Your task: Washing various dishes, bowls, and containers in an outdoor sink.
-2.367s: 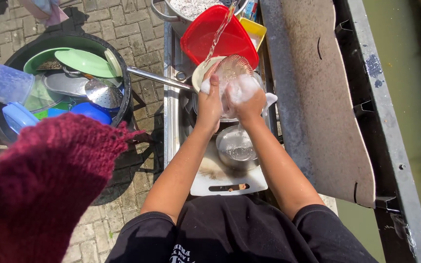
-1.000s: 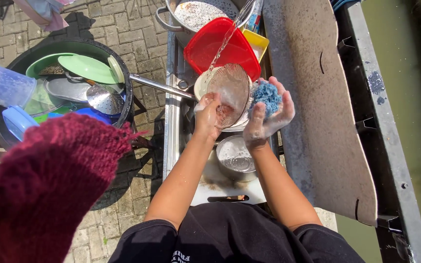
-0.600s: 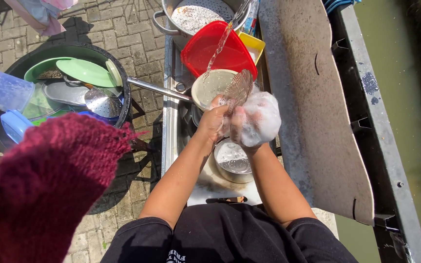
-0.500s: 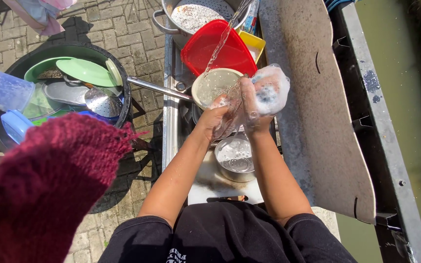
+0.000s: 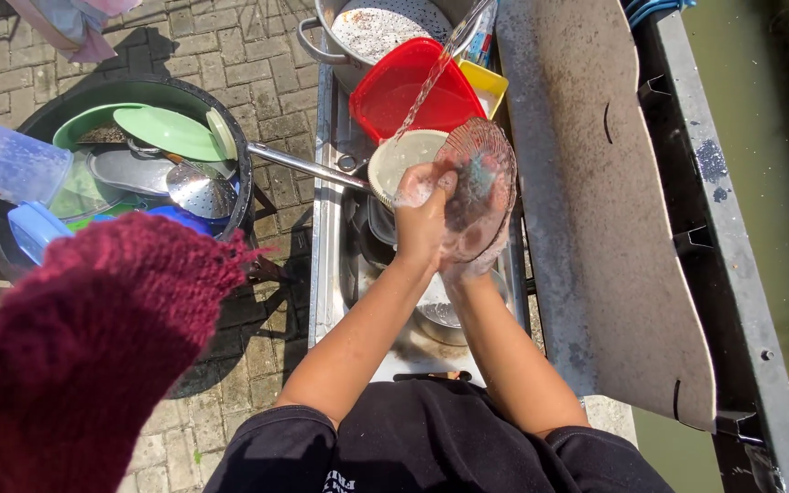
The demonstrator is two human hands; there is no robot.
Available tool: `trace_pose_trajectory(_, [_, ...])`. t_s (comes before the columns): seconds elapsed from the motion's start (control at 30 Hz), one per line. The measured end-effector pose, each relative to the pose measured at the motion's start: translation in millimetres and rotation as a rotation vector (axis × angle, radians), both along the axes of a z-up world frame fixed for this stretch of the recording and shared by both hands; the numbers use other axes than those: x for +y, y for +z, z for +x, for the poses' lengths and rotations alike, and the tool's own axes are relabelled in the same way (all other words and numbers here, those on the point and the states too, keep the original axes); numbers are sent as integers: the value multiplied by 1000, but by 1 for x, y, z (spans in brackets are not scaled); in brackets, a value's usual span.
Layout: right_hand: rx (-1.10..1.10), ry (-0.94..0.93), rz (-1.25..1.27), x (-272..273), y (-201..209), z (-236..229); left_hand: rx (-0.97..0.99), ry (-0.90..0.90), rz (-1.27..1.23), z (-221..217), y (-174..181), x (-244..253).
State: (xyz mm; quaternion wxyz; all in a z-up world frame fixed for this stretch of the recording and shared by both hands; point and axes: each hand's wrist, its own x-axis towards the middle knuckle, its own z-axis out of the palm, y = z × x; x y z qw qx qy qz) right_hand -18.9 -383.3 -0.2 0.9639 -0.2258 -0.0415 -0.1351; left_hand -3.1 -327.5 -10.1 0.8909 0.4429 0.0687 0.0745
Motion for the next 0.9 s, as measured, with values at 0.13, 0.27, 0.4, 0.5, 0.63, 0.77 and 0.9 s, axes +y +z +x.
trace_pose_trajectory(0.13, [74, 32, 108, 6, 12, -23, 11, 73, -26, 15, -49, 4])
trace_pose_trajectory(0.27, [-40, -197, -500, -9, 25, -24, 14, 65, -41, 27, -72, 29])
trace_pose_trajectory(0.4, [227, -102, -646, -41, 0, -8, -44, -299, -158, 6, -7, 57])
trace_pose_trajectory(0.5, [289, 20, -696, -76, -10, 1, -61, -449, -67, -9, 38, 68])
trace_pose_trajectory(0.63, [187, 152, -565, -62, 47, 0, -80, -588, 77, 1, -29, 57])
trace_pose_trajectory(0.77, [125, 204, -141, -41, -10, 26, -56, -147, 338, 31, -104, 20])
trace_pose_trajectory(0.9, [317, 196, 134, -35, -42, 30, -1, 82, 334, 53, -96, 9])
